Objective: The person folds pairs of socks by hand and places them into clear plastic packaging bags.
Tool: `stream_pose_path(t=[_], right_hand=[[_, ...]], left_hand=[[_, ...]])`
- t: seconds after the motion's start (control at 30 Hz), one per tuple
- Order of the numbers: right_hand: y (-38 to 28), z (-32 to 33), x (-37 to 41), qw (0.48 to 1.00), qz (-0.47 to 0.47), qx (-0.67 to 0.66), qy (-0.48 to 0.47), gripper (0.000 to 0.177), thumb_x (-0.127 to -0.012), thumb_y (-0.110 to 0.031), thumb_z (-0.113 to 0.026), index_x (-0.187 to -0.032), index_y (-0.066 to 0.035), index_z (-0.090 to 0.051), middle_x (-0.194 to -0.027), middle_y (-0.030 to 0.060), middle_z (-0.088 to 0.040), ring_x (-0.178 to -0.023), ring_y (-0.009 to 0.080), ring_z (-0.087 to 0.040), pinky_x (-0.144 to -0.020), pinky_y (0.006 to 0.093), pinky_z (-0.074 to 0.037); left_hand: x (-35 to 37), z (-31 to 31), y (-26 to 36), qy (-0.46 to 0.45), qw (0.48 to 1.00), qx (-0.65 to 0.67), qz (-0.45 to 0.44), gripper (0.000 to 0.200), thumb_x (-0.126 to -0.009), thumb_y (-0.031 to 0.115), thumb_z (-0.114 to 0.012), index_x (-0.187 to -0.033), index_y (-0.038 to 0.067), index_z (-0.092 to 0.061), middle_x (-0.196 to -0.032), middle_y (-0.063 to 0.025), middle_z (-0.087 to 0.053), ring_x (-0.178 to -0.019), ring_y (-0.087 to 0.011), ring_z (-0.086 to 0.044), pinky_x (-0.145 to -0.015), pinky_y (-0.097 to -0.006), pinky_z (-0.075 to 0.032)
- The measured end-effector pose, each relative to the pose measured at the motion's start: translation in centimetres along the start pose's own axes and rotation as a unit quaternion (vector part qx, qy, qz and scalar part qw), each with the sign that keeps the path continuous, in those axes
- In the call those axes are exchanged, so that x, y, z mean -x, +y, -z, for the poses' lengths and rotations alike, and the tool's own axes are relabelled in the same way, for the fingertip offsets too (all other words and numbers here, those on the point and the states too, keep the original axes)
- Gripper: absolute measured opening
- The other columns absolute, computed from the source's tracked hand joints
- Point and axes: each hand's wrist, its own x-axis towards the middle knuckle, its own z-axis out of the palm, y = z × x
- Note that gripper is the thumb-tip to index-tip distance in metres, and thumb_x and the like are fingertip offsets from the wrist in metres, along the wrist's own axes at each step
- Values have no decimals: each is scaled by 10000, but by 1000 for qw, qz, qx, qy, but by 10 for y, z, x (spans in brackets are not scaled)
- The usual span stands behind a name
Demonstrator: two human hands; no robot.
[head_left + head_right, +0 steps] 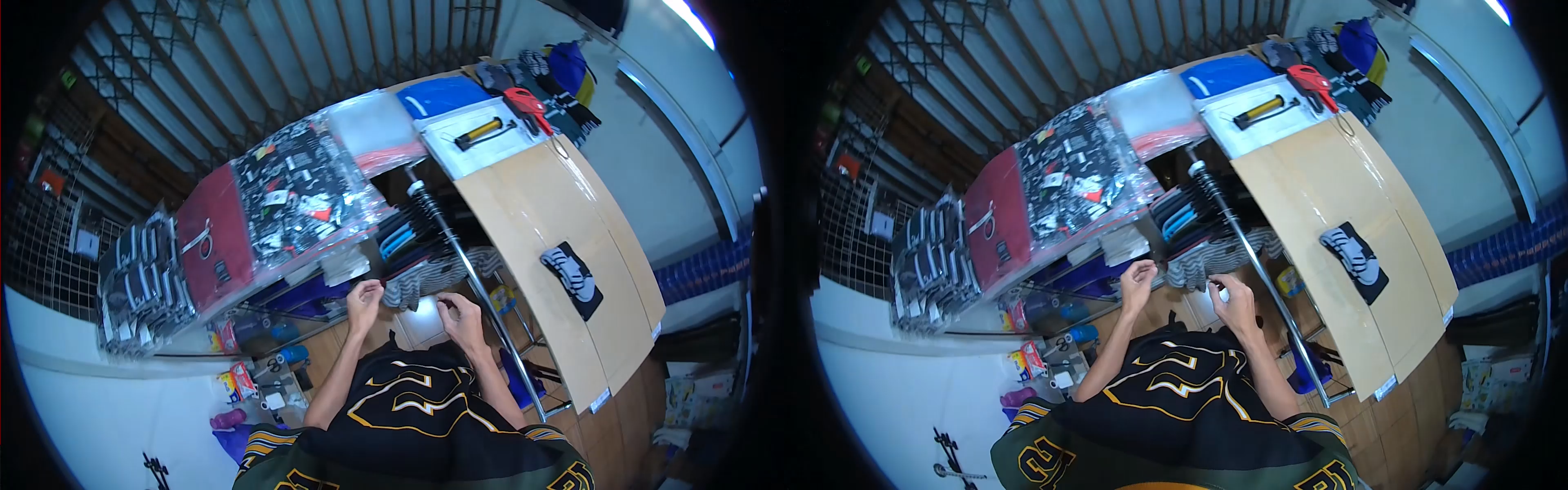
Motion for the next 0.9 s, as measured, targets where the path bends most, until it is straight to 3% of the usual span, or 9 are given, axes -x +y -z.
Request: stream_pose_path(t=[0.1, 0.13, 0.27, 0.37, 0.43, 0.5, 0.7, 0.83, 0.9], right_hand=[[-11, -29, 15, 999, -17, -13, -32, 187, -883, -81, -731, -1048, 8, -736, -961, 189, -754, -849, 299, -746, -779, 373, -573], [-14, -36, 22, 999, -17, -8, -41, 193, -885, -84, -730, -1054, 8, -738, -968, 191, -754, -849, 297, -747, -777, 374, -573], [-28, -60, 49, 997, -51, -5, -58, 201, -895, -102, -725, -1062, 8, -743, -977, 195, -754, -829, 287, -742, -775, 379, -571], [-35, -71, 68, 994, -84, 5, -64, 203, -898, -110, -721, -1061, 8, -741, -962, 192, -754, -810, 282, -737, -763, 374, -569], [-38, -75, 80, 993, -97, 11, -63, 204, -898, -113, -720, -1061, 8, -739, -953, 191, -754, -800, 280, -734, -753, 371, -568], [-39, -78, 90, 992, -115, 14, -59, 206, -898, -117, -720, -1065, 2, -736, -929, 185, -751, -794, 276, -733, -732, 368, -567], [-41, -72, 102, 993, -109, 30, -26, 205, -899, -128, -723, -1067, -11, -738, -909, 172, -748, -772, 269, -722, -718, 365, -566], [-33, -69, 106, 991, -127, 44, -7, 209, -903, -134, -718, -1074, -14, -736, -913, 168, -750, -768, 269, -718, -719, 364, -563], [-32, -68, 106, 993, -116, 36, 12, 212, -905, -138, -715, -1076, -14, -734, -918, 165, -751, -771, 272, -717, -723, 365, -561]], left_hand=[[-15, 45, -22, 88, 987, 36, 129, 215, -932, 71, -743, -1122, -3, -674, -980, -59, -721, -894, -106, -686, -796, -232, -549], [-22, 57, -28, 97, 976, 118, 158, 252, -916, 71, -766, -1127, 13, -641, -955, -60, -715, -878, -117, -692, -763, -236, -557], [-51, 87, -63, 161, 946, 228, 163, 352, -876, 72, -815, -1144, 23, -591, -992, -80, -706, -870, -148, -692, -727, -237, -555], [-77, 96, -82, 203, 953, 155, 164, 433, -821, 130, -873, -1134, 24, -593, -935, -71, -698, -820, -138, -667, -688, -232, -548], [-87, 97, -85, 231, 952, 101, 172, 516, -744, 212, -937, -1103, 17, -622, -915, -63, -684, -793, -154, -654, -711, -281, -566], [-105, 100, -109, 279, 953, -73, 89, 544, -682, 265, -971, -1056, 14, -665, -921, -70, -705, -807, -180, -672, -753, -342, -579], [-125, 105, -132, 268, 956, -36, 113, 540, -657, 290, -983, -1028, 23, -696, -944, -96, -771, -838, -199, -725, -811, -357, -578], [-139, 115, -160, 216, 972, 62, 61, 547, -693, 268, -965, -1074, 18, -663, -944, -112, -770, -833, -200, -733, -838, -347, -575], [-134, 113, -143, 232, 970, 0, 71, 521, -723, 232, -948, -1081, 8, -642, -943, -119, -767, -841, -203, -731, -844, -343, -573]])
